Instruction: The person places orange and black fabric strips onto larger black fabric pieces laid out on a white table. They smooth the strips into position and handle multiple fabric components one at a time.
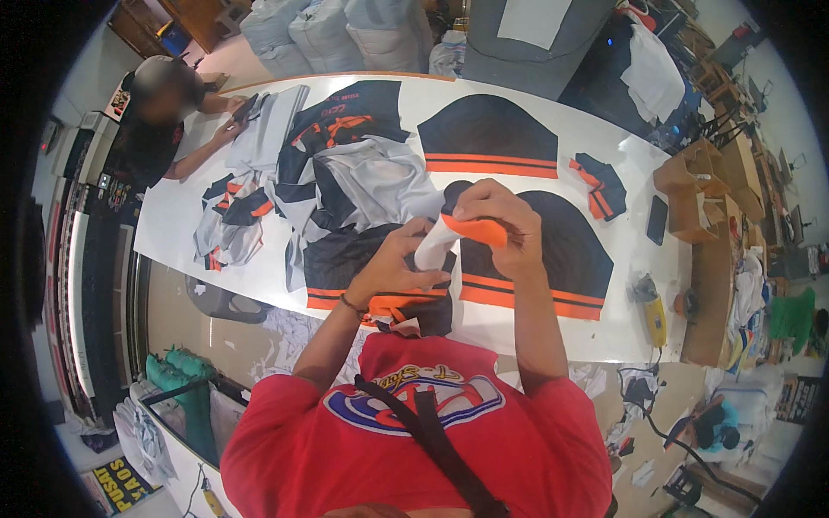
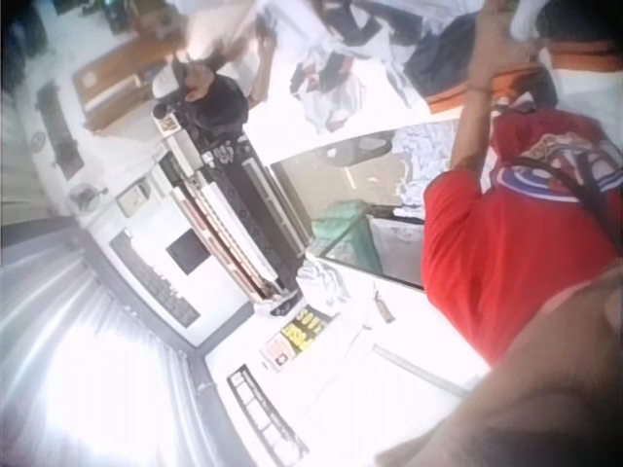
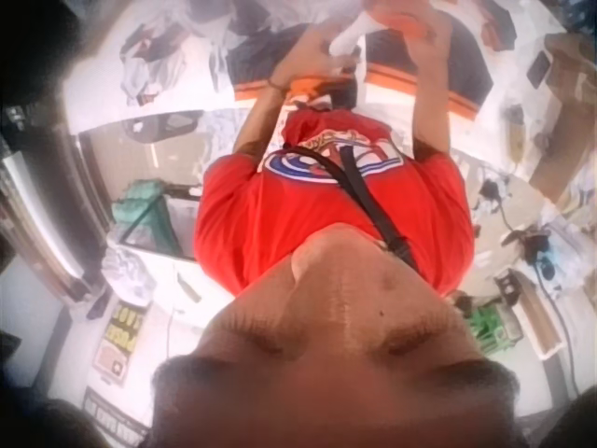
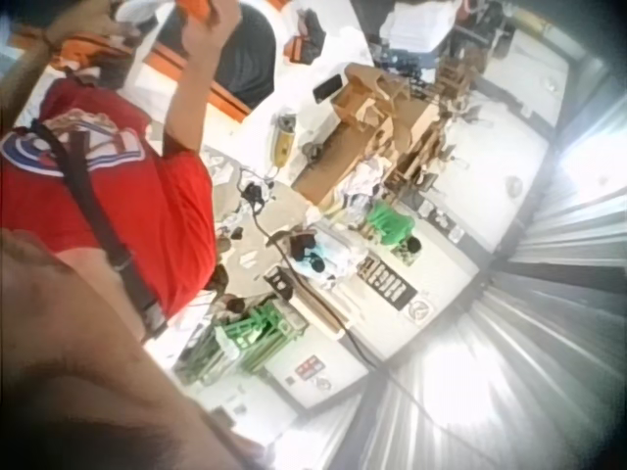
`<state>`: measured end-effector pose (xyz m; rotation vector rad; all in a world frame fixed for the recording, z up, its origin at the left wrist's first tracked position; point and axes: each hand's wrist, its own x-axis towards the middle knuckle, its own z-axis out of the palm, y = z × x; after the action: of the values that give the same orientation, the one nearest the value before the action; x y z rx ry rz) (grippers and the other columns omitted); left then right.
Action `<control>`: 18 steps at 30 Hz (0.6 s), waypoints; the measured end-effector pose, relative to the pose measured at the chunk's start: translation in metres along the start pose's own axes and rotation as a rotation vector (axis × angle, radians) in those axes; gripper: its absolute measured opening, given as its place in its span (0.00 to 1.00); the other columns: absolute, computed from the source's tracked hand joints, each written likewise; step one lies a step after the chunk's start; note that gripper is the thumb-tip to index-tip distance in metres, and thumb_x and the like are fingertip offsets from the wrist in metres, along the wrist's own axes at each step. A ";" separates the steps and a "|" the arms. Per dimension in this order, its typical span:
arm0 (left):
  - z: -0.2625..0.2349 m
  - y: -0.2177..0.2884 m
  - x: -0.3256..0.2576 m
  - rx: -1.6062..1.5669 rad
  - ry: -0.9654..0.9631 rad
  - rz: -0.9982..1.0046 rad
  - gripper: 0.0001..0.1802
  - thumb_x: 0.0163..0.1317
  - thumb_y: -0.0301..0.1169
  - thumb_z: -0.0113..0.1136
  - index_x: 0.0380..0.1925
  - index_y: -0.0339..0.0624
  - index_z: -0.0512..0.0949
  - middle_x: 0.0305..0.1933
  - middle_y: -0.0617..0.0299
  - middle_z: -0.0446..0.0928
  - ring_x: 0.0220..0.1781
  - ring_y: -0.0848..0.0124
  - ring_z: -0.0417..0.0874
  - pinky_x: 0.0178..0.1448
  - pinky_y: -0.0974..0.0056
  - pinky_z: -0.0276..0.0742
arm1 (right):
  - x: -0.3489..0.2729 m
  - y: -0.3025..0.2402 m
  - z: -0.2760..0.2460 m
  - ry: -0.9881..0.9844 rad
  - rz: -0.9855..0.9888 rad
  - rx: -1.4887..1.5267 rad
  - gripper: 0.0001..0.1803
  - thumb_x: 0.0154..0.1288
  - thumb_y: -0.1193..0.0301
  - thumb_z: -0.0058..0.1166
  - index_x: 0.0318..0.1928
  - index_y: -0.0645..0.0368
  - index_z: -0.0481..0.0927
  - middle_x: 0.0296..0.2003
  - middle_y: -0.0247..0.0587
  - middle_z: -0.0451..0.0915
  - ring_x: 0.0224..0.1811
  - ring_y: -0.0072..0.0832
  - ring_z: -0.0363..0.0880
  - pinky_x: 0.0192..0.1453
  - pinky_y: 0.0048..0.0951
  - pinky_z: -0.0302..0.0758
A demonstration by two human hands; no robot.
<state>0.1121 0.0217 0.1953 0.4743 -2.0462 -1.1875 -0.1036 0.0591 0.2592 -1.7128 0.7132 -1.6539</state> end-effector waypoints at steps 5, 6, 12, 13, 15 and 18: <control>-0.016 -0.020 -0.017 0.168 -0.088 -0.189 0.11 0.46 0.28 0.72 0.28 0.36 0.80 0.25 0.54 0.76 0.28 0.56 0.79 0.35 0.60 0.75 | -0.013 -0.006 -0.015 0.127 -0.014 0.052 0.12 0.59 0.77 0.58 0.45 0.64 0.85 0.42 0.51 0.83 0.47 0.37 0.82 0.51 0.32 0.77; -0.021 -0.025 -0.022 0.312 -0.072 -0.218 0.12 0.45 0.27 0.71 0.28 0.35 0.78 0.24 0.54 0.76 0.26 0.56 0.79 0.33 0.60 0.75 | -0.017 -0.007 -0.018 0.168 -0.023 0.060 0.12 0.60 0.77 0.59 0.45 0.64 0.85 0.43 0.52 0.83 0.47 0.38 0.82 0.52 0.33 0.77; -0.046 -0.040 -0.041 0.522 0.465 -0.048 0.13 0.44 0.20 0.68 0.29 0.38 0.74 0.26 0.55 0.75 0.25 0.55 0.78 0.29 0.59 0.73 | -0.038 -0.002 -0.029 0.285 -0.032 0.049 0.13 0.65 0.77 0.58 0.50 0.61 0.83 0.49 0.54 0.81 0.53 0.39 0.80 0.58 0.35 0.75; -0.047 -0.037 -0.046 0.587 0.526 0.025 0.11 0.45 0.17 0.66 0.26 0.39 0.72 0.25 0.56 0.72 0.23 0.57 0.76 0.27 0.61 0.71 | -0.047 -0.004 -0.028 0.299 -0.012 0.057 0.13 0.65 0.78 0.58 0.50 0.61 0.83 0.49 0.54 0.81 0.53 0.39 0.79 0.58 0.35 0.75; -0.052 -0.035 -0.050 0.686 0.619 0.042 0.11 0.44 0.16 0.65 0.24 0.40 0.72 0.24 0.58 0.71 0.22 0.58 0.75 0.26 0.63 0.69 | -0.055 -0.003 -0.027 0.321 -0.005 0.065 0.13 0.65 0.79 0.57 0.50 0.61 0.83 0.49 0.54 0.81 0.53 0.39 0.79 0.59 0.34 0.74; -0.059 -0.031 -0.054 0.756 0.728 0.113 0.13 0.39 0.14 0.63 0.23 0.40 0.72 0.24 0.60 0.70 0.22 0.62 0.74 0.25 0.65 0.66 | -0.066 0.001 -0.025 0.359 0.004 0.079 0.14 0.64 0.82 0.56 0.49 0.62 0.83 0.50 0.53 0.80 0.54 0.37 0.79 0.59 0.33 0.74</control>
<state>0.1908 0.0041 0.1668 0.9596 -1.7500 -0.0677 -0.1322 0.1070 0.2153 -1.3725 0.8016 -1.9842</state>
